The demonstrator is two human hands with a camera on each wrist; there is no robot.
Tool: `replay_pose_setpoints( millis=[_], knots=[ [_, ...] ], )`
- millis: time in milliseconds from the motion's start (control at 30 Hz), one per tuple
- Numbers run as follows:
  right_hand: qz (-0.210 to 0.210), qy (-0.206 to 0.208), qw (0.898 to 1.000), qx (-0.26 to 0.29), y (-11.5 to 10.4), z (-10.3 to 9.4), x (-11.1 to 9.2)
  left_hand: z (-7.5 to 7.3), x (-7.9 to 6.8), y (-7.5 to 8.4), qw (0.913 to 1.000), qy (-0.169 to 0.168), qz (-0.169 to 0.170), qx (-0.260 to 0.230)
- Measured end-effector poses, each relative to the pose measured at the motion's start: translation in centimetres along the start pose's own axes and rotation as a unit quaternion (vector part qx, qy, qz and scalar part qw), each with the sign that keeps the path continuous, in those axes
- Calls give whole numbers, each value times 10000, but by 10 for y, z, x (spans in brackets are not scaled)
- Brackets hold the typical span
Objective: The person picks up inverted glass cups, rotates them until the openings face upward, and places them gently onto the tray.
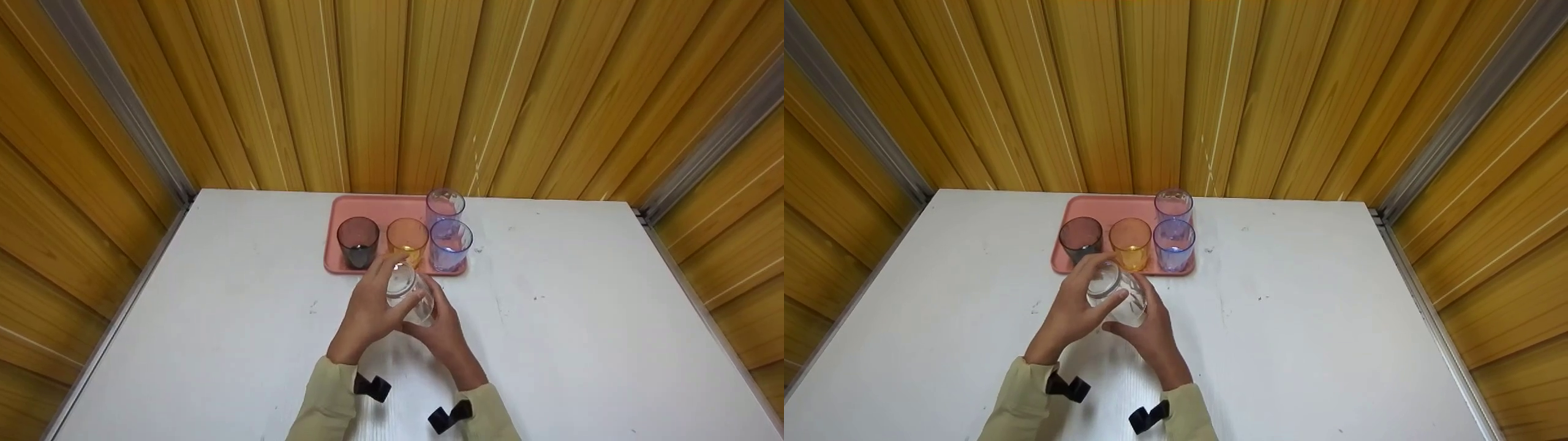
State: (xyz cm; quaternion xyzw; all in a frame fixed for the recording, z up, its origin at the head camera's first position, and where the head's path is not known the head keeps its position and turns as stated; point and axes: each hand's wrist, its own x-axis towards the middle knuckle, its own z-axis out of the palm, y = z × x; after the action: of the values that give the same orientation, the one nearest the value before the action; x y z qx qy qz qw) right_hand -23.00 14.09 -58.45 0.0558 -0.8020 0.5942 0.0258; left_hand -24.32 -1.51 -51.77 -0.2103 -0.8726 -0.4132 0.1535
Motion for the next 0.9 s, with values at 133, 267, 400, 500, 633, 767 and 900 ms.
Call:
replay_pose_setpoints(
  millis=[133,267,400,500,633,767,900],
  knots=[
    [-113,140,9991,372,1,-1,1,1,1,0,9995,161,-79,-261],
    [-108,164,9983,555,-2,-3,1,1,1,-1,9990,162,-108,-407],
    [-136,120,9977,652,-14,-7,-2,-2,1,-3,9986,175,-16,-493],
    [-226,111,9972,703,-27,-10,-6,-4,1,-4,9984,221,51,-518],
    [-355,118,9962,791,-36,-13,-9,-7,1,-6,9982,259,103,-529],
    [-466,109,9951,870,-33,-14,-7,-9,1,-7,9975,292,95,-638],
    [-578,160,9937,951,-21,-12,-2,-9,2,-8,9968,315,108,-727]
  ],
)
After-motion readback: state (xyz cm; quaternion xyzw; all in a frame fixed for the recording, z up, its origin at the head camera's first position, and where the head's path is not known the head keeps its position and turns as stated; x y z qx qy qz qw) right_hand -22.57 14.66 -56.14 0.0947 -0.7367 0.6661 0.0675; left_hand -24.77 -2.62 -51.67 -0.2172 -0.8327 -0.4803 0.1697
